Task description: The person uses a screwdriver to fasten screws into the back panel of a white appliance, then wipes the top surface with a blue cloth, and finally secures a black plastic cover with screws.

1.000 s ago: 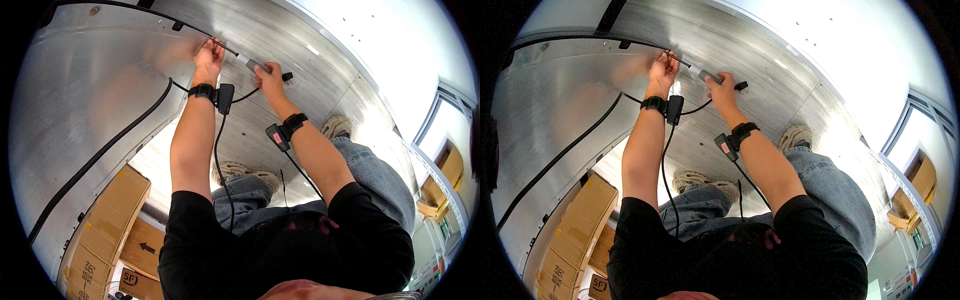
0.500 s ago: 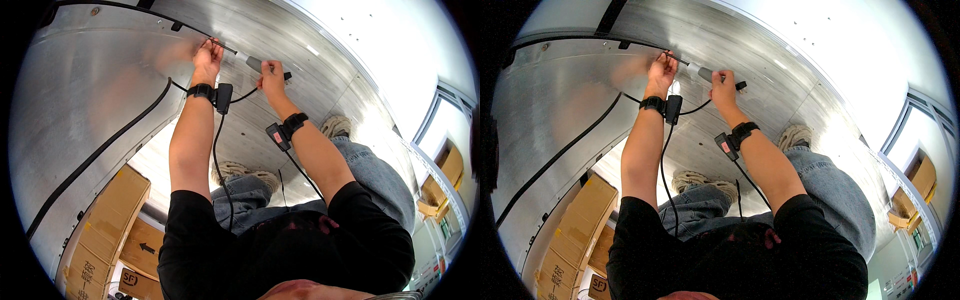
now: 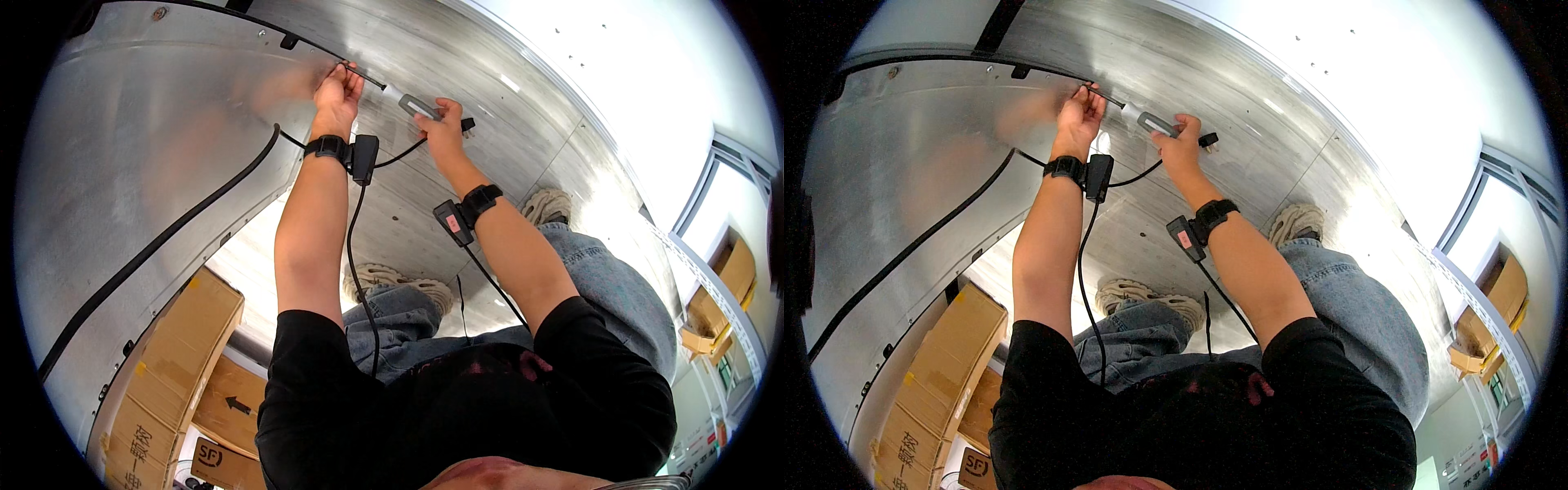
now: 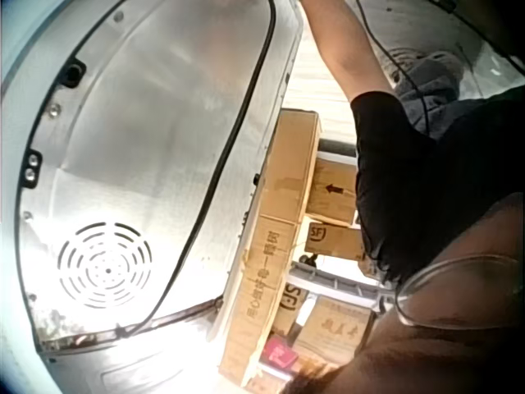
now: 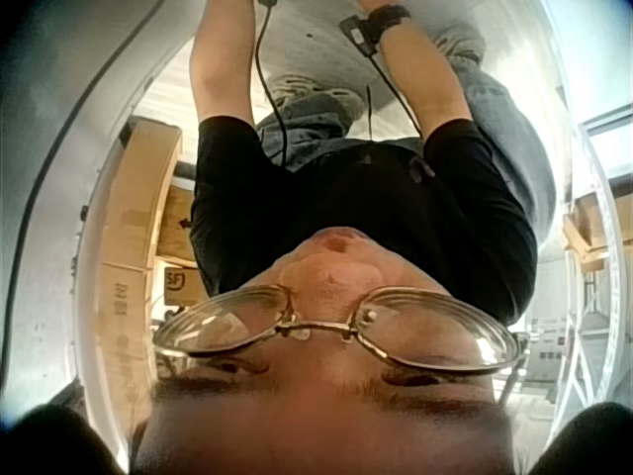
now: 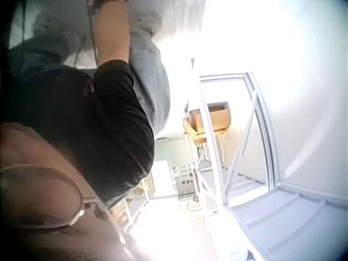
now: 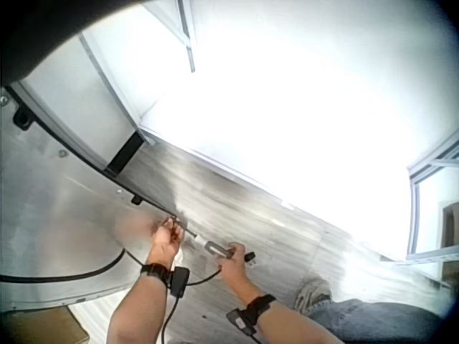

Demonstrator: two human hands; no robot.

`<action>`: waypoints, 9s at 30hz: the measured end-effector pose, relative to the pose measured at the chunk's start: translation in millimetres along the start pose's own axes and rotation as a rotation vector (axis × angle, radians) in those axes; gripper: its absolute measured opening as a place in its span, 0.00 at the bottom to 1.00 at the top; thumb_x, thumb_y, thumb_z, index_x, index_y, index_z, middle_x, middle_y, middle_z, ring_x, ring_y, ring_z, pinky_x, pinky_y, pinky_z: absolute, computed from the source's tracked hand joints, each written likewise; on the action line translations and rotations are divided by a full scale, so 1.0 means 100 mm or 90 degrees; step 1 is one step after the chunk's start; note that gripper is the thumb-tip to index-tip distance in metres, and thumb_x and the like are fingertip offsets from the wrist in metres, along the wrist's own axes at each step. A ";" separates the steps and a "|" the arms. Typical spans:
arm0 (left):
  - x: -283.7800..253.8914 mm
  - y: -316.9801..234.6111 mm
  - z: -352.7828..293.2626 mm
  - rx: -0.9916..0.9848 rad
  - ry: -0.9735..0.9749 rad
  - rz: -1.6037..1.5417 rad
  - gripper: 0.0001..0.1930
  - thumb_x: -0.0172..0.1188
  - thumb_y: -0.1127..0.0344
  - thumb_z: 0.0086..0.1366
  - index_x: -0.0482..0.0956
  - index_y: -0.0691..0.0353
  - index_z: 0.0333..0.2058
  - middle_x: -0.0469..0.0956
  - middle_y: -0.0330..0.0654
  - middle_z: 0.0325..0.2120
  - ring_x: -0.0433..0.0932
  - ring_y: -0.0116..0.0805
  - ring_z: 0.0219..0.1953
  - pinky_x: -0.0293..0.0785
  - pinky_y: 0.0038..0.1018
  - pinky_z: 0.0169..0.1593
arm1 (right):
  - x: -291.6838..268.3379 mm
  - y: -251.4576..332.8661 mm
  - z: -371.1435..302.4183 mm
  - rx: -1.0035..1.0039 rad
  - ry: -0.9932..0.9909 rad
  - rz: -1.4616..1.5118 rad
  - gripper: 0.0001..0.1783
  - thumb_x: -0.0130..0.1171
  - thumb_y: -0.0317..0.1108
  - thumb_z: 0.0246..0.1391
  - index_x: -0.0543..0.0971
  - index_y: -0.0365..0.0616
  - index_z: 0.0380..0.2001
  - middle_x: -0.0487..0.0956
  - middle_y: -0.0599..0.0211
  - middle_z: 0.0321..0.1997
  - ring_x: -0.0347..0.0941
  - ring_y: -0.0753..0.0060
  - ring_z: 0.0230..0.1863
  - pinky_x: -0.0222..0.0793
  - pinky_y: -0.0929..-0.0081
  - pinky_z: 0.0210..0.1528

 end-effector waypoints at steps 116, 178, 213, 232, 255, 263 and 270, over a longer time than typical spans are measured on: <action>0.92 -0.03 -0.81 0.089 0.171 0.215 0.14 0.49 0.65 0.67 0.72 0.64 0.49 0.76 0.42 0.40 0.75 0.31 0.40 0.73 0.26 0.43 | -0.75 0.71 0.02 -0.046 0.202 0.158 0.11 0.58 0.31 0.54 0.73 0.38 0.38 0.76 0.65 0.29 0.72 0.76 0.26 0.69 0.76 0.30; -1.24 -0.38 -2.44 0.178 0.110 -0.451 0.06 0.43 0.74 0.68 0.70 0.66 0.38 0.74 0.49 0.46 0.72 0.46 0.54 0.73 0.35 0.56 | 0.75 1.86 -0.84 -0.368 0.676 -0.230 0.17 0.56 0.24 0.35 0.81 0.38 0.35 0.79 0.68 0.33 0.72 0.78 0.33 0.66 0.81 0.36; -2.51 0.51 -1.63 0.076 0.027 -0.587 0.05 0.43 0.74 0.68 0.69 0.67 0.36 0.74 0.52 0.46 0.75 0.50 0.49 0.78 0.32 0.50 | 0.93 0.41 -1.46 -0.298 0.534 -0.402 0.14 0.56 0.29 0.40 0.81 0.41 0.34 0.79 0.64 0.28 0.72 0.73 0.28 0.66 0.76 0.33; -2.51 0.55 -1.42 0.115 0.044 -0.541 0.06 0.44 0.75 0.67 0.71 0.66 0.37 0.76 0.49 0.44 0.75 0.46 0.49 0.79 0.31 0.50 | 0.95 0.32 -1.32 -0.252 0.526 -0.365 0.15 0.55 0.27 0.41 0.80 0.38 0.36 0.78 0.70 0.30 0.70 0.79 0.32 0.64 0.81 0.38; -2.56 0.59 -1.39 0.130 0.071 -0.470 0.07 0.41 0.74 0.69 0.70 0.61 0.36 0.75 0.48 0.44 0.75 0.45 0.50 0.79 0.31 0.49 | 0.81 -0.15 -1.06 0.212 0.428 -0.190 0.12 0.56 0.35 0.43 0.77 0.36 0.27 0.72 0.61 0.18 0.52 0.82 0.12 0.46 0.81 0.13; -2.49 0.60 -1.34 0.106 -0.003 -0.412 0.08 0.39 0.70 0.70 0.68 0.61 0.41 0.74 0.45 0.46 0.75 0.43 0.49 0.79 0.29 0.49 | 0.79 -0.25 -1.14 0.178 0.443 -0.219 0.13 0.56 0.33 0.45 0.75 0.37 0.33 0.74 0.62 0.21 0.55 0.82 0.14 0.50 0.82 0.15; -2.45 0.55 -1.28 0.044 -0.115 -0.307 0.10 0.42 0.65 0.71 0.68 0.59 0.46 0.74 0.40 0.46 0.76 0.40 0.47 0.75 0.28 0.46 | 0.68 -0.53 -1.34 0.094 0.488 -0.289 0.19 0.57 0.28 0.47 0.69 0.39 0.44 0.74 0.64 0.33 0.62 0.83 0.22 0.57 0.82 0.22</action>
Point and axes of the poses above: each hand's wrist, its own z-axis towards the middle knuckle, its own x-axis out of the palm, y = z × x, the point moved 7 cm from there along z, towards the middle knuckle
